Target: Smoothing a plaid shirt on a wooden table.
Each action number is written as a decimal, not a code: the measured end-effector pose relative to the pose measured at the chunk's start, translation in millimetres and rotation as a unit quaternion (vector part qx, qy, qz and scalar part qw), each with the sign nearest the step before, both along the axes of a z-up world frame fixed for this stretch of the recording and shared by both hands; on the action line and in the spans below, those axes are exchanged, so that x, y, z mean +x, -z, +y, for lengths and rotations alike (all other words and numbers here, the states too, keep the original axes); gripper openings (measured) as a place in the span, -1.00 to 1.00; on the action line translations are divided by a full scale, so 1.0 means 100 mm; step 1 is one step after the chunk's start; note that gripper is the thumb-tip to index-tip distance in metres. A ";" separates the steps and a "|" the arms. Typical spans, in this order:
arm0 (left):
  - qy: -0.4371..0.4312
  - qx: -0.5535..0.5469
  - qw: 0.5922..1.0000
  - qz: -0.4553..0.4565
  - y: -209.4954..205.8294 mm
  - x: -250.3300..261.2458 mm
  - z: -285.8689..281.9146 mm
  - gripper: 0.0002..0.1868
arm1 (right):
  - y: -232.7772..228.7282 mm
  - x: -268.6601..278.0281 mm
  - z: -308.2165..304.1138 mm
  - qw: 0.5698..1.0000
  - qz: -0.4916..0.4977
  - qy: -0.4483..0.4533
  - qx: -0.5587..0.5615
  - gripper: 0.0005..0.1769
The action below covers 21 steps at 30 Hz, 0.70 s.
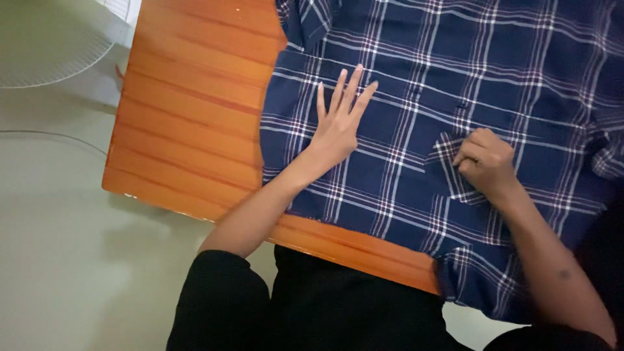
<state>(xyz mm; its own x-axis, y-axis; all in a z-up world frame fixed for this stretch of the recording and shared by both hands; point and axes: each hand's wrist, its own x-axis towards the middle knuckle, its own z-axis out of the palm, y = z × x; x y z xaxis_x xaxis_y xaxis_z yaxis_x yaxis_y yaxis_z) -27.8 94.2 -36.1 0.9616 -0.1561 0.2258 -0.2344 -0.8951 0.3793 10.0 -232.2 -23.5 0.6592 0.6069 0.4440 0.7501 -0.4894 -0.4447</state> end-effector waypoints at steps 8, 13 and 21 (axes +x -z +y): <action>0.020 -0.065 0.996 -0.059 -0.12 -0.08 -0.04 -0.62 | -0.06 0.00 0.05 0.999 0.003 0.037 -0.005 -0.66; 0.071 -0.052 0.995 -0.038 -0.05 -0.14 -0.13 -0.56 | -0.03 0.01 0.03 0.999 0.025 0.031 -0.002 -0.66; 0.067 -0.015 0.997 -0.018 0.06 -0.11 -0.09 -0.43 | -0.16 0.01 0.09 1.000 0.006 0.011 -0.001 -0.69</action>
<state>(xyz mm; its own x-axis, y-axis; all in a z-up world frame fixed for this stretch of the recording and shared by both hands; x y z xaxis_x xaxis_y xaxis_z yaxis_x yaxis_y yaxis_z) -39.1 85.7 -41.7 0.9237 -0.2750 0.2668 -0.3650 -0.8430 0.3951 11.3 -223.6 -7.5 0.6777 0.5928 0.4351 0.7338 -0.5067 -0.4526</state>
